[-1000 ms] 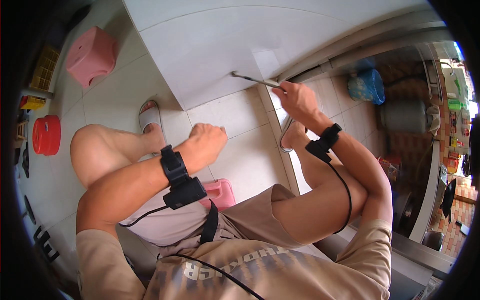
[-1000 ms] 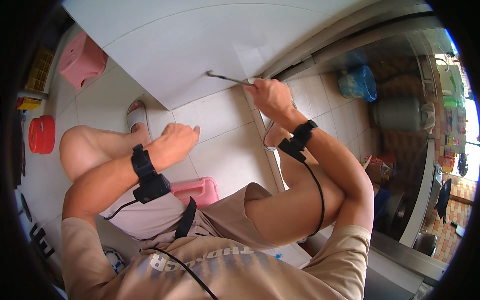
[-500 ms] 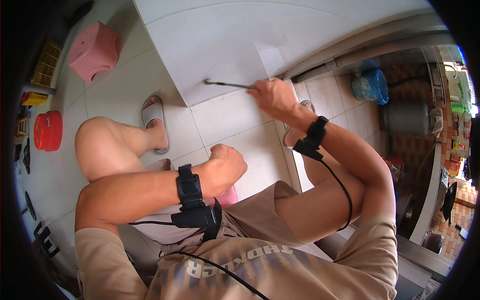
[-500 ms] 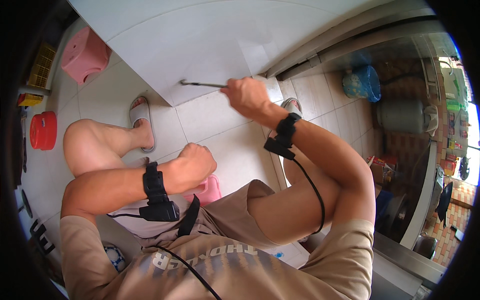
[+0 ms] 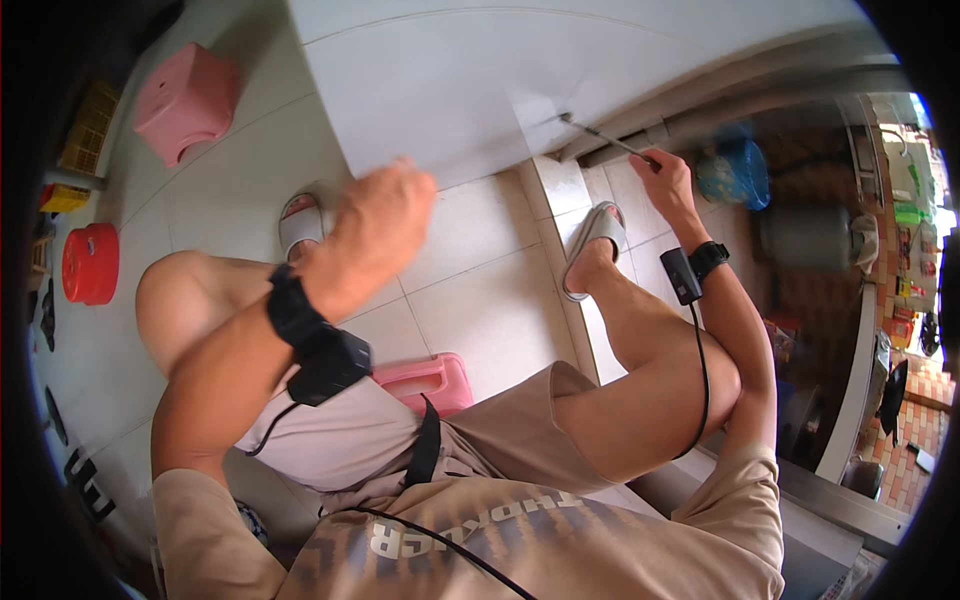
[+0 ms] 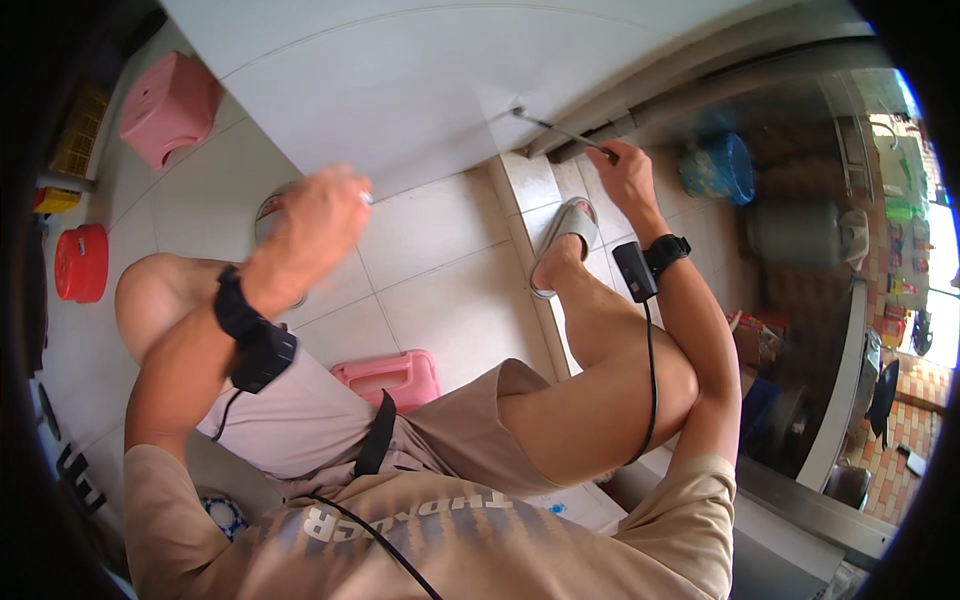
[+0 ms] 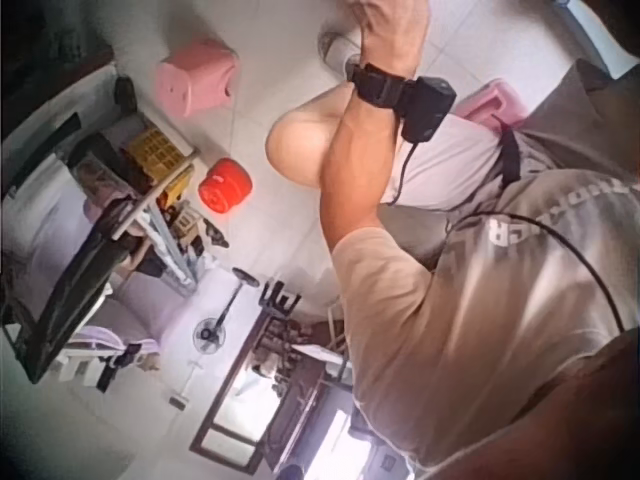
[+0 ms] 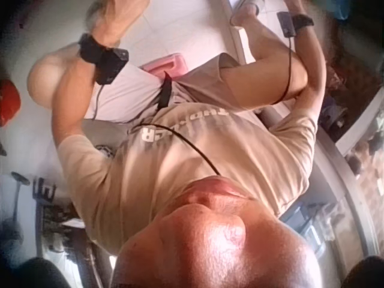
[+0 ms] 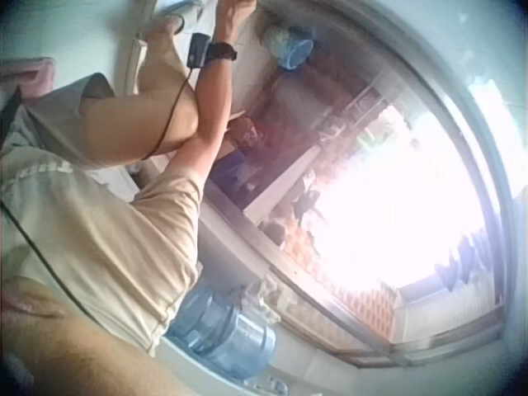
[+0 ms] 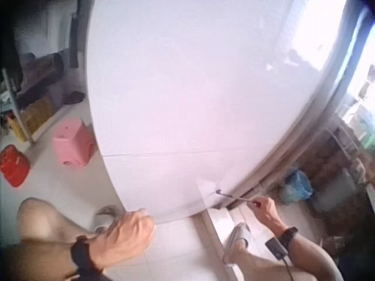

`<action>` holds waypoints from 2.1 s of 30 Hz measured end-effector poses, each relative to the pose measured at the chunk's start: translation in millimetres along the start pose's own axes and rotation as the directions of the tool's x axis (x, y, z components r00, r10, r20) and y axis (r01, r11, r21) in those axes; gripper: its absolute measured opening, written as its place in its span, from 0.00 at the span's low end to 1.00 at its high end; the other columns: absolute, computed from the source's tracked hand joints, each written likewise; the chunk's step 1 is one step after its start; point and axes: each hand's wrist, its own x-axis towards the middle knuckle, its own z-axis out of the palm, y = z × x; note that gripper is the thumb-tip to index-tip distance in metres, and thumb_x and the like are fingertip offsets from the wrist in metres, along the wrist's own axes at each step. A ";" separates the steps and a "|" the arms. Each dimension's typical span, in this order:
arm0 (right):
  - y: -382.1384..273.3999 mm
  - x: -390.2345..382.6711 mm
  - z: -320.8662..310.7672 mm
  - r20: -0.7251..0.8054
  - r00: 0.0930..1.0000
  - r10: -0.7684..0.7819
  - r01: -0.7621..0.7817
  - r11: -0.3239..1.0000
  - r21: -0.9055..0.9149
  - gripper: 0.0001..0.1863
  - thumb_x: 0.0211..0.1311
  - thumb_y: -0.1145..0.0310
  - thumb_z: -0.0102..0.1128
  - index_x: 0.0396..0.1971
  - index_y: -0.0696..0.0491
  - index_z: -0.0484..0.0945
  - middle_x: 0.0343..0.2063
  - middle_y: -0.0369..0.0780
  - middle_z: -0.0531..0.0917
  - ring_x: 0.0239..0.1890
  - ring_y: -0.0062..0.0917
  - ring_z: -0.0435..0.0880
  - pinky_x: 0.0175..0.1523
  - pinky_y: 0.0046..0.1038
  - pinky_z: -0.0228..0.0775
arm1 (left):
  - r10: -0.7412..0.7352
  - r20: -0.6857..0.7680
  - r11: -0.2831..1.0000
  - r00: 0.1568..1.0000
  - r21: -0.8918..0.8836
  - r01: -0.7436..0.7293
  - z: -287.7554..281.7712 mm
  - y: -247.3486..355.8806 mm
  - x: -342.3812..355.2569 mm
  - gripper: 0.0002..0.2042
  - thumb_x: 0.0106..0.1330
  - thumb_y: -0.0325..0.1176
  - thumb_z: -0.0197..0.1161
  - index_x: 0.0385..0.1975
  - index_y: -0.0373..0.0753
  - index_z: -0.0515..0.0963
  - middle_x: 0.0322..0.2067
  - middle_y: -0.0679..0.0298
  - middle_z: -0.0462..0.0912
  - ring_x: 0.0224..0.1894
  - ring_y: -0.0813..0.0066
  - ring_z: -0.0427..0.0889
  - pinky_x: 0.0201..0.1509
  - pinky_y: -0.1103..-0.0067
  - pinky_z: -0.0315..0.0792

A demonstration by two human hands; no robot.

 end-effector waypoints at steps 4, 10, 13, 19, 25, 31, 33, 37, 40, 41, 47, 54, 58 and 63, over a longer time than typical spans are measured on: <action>8.6 -8.1 -4.3 -0.111 0.989 0.095 -0.081 0.989 0.120 0.16 0.63 0.60 0.69 0.38 0.60 0.87 0.20 0.42 0.83 0.24 0.21 0.77 0.33 0.29 0.72 | -0.149 -0.087 0.988 0.985 -0.054 0.144 -26.5 -18.4 13.6 0.05 0.62 0.27 0.67 0.33 0.34 0.81 0.33 0.52 0.81 0.38 0.48 0.82 0.41 0.61 0.75; -54.6 -6.7 7.7 0.011 0.997 -0.082 0.078 0.980 0.183 0.16 0.61 0.61 0.71 0.43 0.57 0.88 0.23 0.39 0.85 0.26 0.17 0.78 0.34 0.26 0.72 | -0.063 -0.173 0.995 0.983 0.070 0.076 12.6 -26.3 14.6 0.07 0.62 0.28 0.69 0.35 0.34 0.79 0.33 0.54 0.80 0.35 0.49 0.83 0.36 0.62 0.76; -32.3 6.5 -9.9 -0.096 0.995 -0.025 0.037 0.992 0.121 0.16 0.58 0.62 0.71 0.42 0.57 0.88 0.25 0.43 0.87 0.27 0.24 0.85 0.37 0.27 0.77 | 0.016 -0.174 0.991 0.985 0.136 0.008 34.1 -35.4 19.1 0.06 0.63 0.27 0.68 0.35 0.35 0.79 0.33 0.55 0.79 0.33 0.50 0.83 0.34 0.61 0.76; -1.0 -3.5 -9.3 -0.186 0.966 0.178 -0.144 0.972 0.184 0.18 0.56 0.60 0.72 0.43 0.56 0.89 0.28 0.45 0.89 0.30 0.27 0.88 0.40 0.28 0.79 | 0.127 -0.083 0.972 0.988 0.207 -0.108 51.4 -40.6 27.1 0.08 0.57 0.17 0.59 0.21 0.34 0.69 0.26 0.53 0.74 0.27 0.53 0.83 0.28 0.64 0.78; -17.9 12.3 -25.7 -0.267 0.963 -0.026 0.042 0.998 0.055 0.15 0.56 0.63 0.71 0.42 0.54 0.90 0.31 0.48 0.90 0.33 0.31 0.90 0.44 0.28 0.81 | 0.108 -0.106 0.981 0.988 0.170 -0.089 32.7 -29.7 41.1 0.05 0.63 0.26 0.68 0.37 0.35 0.81 0.34 0.56 0.82 0.32 0.52 0.84 0.32 0.64 0.78; -21.2 7.0 -19.6 -0.307 0.951 -0.033 0.055 0.996 0.064 0.12 0.57 0.68 0.69 0.41 0.53 0.89 0.30 0.48 0.90 0.35 0.31 0.91 0.44 0.28 0.81 | 0.221 -0.280 0.973 0.934 -0.004 -0.231 24.7 -35.5 44.2 0.06 0.62 0.24 0.67 0.37 0.37 0.82 0.37 0.60 0.87 0.33 0.56 0.86 0.31 0.70 0.79; -39.1 0.8 -6.6 -0.230 0.969 -0.094 0.124 0.985 0.117 0.11 0.57 0.69 0.71 0.40 0.55 0.89 0.27 0.47 0.88 0.29 0.31 0.89 0.40 0.30 0.79 | 0.291 -0.267 0.957 0.919 0.081 -0.279 32.7 -45.4 41.3 0.04 0.62 0.23 0.65 0.35 0.36 0.81 0.35 0.60 0.86 0.32 0.56 0.85 0.30 0.71 0.79; -55.9 -2.0 -25.6 -0.308 0.916 -0.258 0.301 0.948 0.101 0.09 0.58 0.73 0.72 0.40 0.56 0.88 0.19 0.36 0.81 0.21 0.15 0.73 0.29 0.21 0.68 | 0.237 -0.145 0.964 0.961 0.159 -0.214 33.2 -44.3 36.9 0.02 0.62 0.23 0.63 0.33 0.36 0.80 0.33 0.59 0.87 0.31 0.55 0.85 0.29 0.71 0.78; -76.7 -15.5 -28.0 -0.309 0.868 -0.389 0.420 0.907 0.038 0.08 0.57 0.75 0.72 0.37 0.56 0.88 0.22 0.39 0.82 0.20 0.20 0.75 0.28 0.23 0.69 | 0.195 -0.037 0.972 0.980 0.145 -0.187 26.3 -37.5 35.5 0.05 0.58 0.20 0.57 0.22 0.34 0.71 0.23 0.51 0.76 0.24 0.49 0.78 0.23 0.65 0.71; -86.7 -21.9 -21.3 -0.296 0.836 -0.461 0.496 0.867 0.048 0.07 0.56 0.76 0.72 0.36 0.56 0.88 0.24 0.41 0.84 0.20 0.25 0.78 0.29 0.26 0.73 | 0.183 -0.076 0.981 0.980 0.077 -0.177 25.9 -36.6 31.6 0.05 0.59 0.20 0.57 0.22 0.34 0.71 0.22 0.50 0.75 0.23 0.50 0.77 0.23 0.65 0.70; -141.9 -28.8 -66.1 -0.479 0.576 -0.662 0.720 0.689 -0.086 0.10 0.51 0.79 0.76 0.36 0.54 0.89 0.18 0.34 0.76 0.18 0.17 0.70 0.24 0.21 0.62 | 0.220 -0.469 0.931 0.855 -0.162 -0.328 -29.2 9.6 41.7 0.02 0.60 0.21 0.61 0.27 0.35 0.80 0.25 0.54 0.82 0.25 0.55 0.81 0.25 0.70 0.74; -137.0 -30.4 -69.7 -0.539 0.647 -0.539 0.699 0.702 0.136 0.10 0.56 0.82 0.73 0.38 0.58 0.88 0.21 0.27 0.77 0.22 0.06 0.67 0.26 0.13 0.56 | 0.060 -0.611 0.944 0.790 -0.221 -0.243 -103.8 11.0 49.4 0.09 0.54 0.10 0.67 0.30 0.32 0.86 0.37 0.52 0.91 0.40 0.60 0.92 0.43 0.79 0.85; -138.4 -30.2 -79.4 -0.600 0.748 -0.284 0.565 0.747 0.351 0.11 0.58 0.84 0.71 0.42 0.62 0.88 0.31 0.37 0.88 0.33 0.14 0.84 0.40 0.15 0.76 | 0.043 -0.675 0.955 0.736 -0.188 -0.229 -91.1 7.9 49.9 0.07 0.54 0.11 0.68 0.27 0.31 0.85 0.35 0.52 0.90 0.37 0.68 0.91 0.42 0.80 0.85; -130.7 -33.0 -81.7 -0.568 0.709 -0.418 0.607 0.772 0.189 0.11 0.58 0.82 0.72 0.42 0.61 0.88 0.29 0.35 0.87 0.29 0.11 0.80 0.36 0.11 0.71 | 0.033 -0.430 0.956 0.902 -0.250 -0.155 -67.4 0.2 39.7 0.08 0.57 0.14 0.66 0.33 0.33 0.84 0.44 0.59 0.91 0.34 0.78 0.87 0.35 0.83 0.80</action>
